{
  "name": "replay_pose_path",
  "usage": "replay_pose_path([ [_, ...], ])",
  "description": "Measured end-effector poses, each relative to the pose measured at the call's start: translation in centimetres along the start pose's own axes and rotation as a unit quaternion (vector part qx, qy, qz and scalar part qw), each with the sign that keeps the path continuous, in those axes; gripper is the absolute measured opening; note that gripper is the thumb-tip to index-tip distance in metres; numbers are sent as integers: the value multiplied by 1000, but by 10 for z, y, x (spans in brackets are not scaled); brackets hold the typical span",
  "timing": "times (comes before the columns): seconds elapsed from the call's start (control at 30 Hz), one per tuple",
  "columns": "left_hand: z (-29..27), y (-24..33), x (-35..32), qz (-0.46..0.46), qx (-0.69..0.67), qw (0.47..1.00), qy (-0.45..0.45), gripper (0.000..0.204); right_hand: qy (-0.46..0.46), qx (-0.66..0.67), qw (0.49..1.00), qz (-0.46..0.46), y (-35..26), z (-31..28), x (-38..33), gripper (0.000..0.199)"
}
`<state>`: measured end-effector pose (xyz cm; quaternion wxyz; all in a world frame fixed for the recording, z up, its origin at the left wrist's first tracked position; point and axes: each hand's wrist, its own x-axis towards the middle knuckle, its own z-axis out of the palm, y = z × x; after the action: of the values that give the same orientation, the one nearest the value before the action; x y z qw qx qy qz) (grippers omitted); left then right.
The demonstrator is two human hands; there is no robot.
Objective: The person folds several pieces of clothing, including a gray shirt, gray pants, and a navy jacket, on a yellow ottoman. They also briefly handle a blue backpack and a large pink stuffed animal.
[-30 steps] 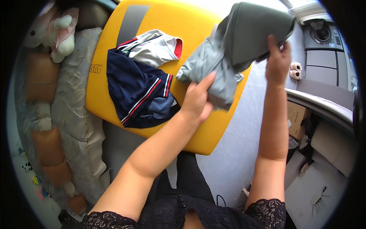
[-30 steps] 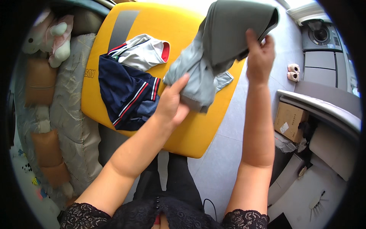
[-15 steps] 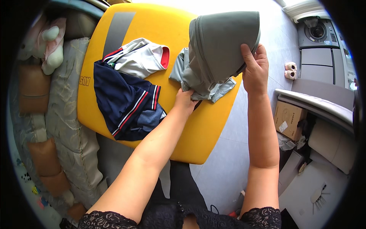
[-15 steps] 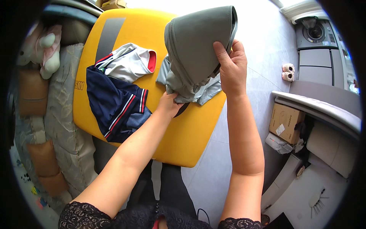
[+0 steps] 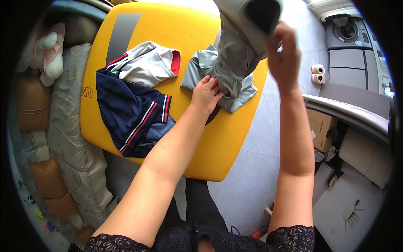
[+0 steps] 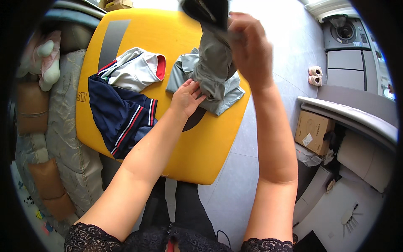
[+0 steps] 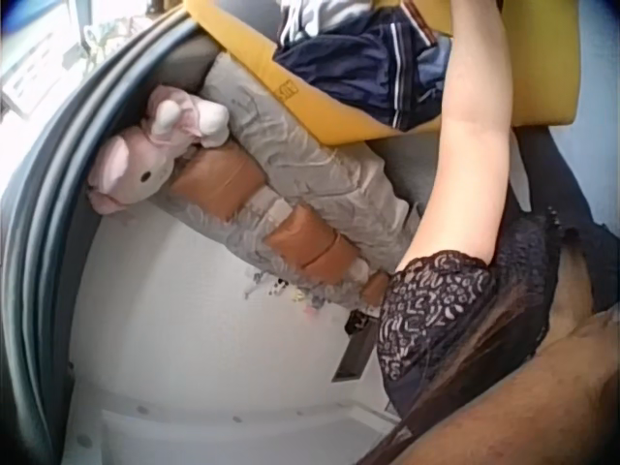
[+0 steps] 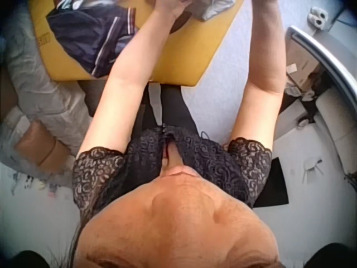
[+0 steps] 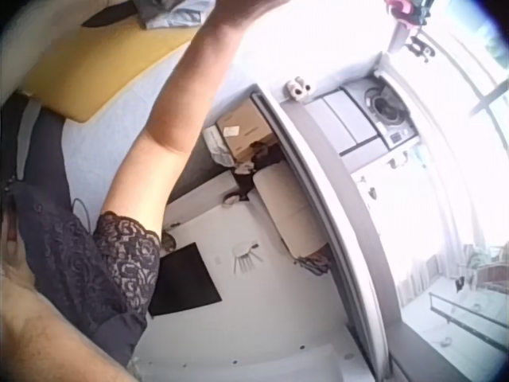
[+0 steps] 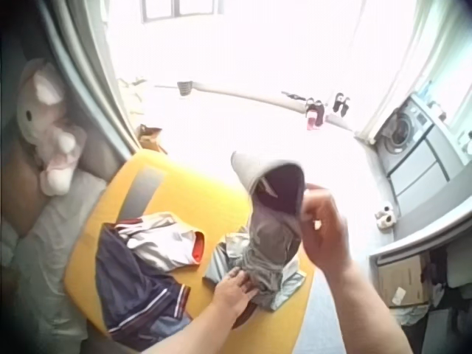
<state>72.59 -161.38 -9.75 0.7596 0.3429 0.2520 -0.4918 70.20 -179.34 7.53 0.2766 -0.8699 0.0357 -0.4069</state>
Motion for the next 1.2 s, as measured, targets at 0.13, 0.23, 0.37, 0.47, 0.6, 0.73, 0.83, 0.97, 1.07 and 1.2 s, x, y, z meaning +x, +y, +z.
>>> replay_pose_path([
  [0.13,-25,-11,6,-56,16,994,92,31,-159,-141,975,-63,31,20,-98,9],
  [0.23,-55,-24,8,-76,-20,994,78,43,-388,-211,897,6,56,26,-207,8],
  [0.37,-67,-9,-8,-65,21,992,106,78,-412,-243,872,104,24,33,-208,16],
  [0.47,-58,-3,-12,-52,63,990,113,93,-305,-207,913,173,23,36,-204,16],
  [0.6,-35,-7,-11,-15,230,960,157,97,-209,-248,915,238,3,61,-175,45],
  [0.73,-43,-12,3,-17,239,960,147,89,-476,-265,773,324,9,89,-177,61],
  [0.83,-54,-19,-17,23,284,937,202,84,-477,-289,767,319,16,95,-181,62],
  [0.97,-113,-5,-107,256,414,863,135,77,-278,-286,886,235,-11,82,-184,54],
  [1.07,-149,80,-178,486,720,446,214,88,-128,-195,960,157,-54,65,-214,47],
  [1.2,-215,136,-207,150,870,305,357,67,-202,-30,937,284,-137,82,-283,52],
])
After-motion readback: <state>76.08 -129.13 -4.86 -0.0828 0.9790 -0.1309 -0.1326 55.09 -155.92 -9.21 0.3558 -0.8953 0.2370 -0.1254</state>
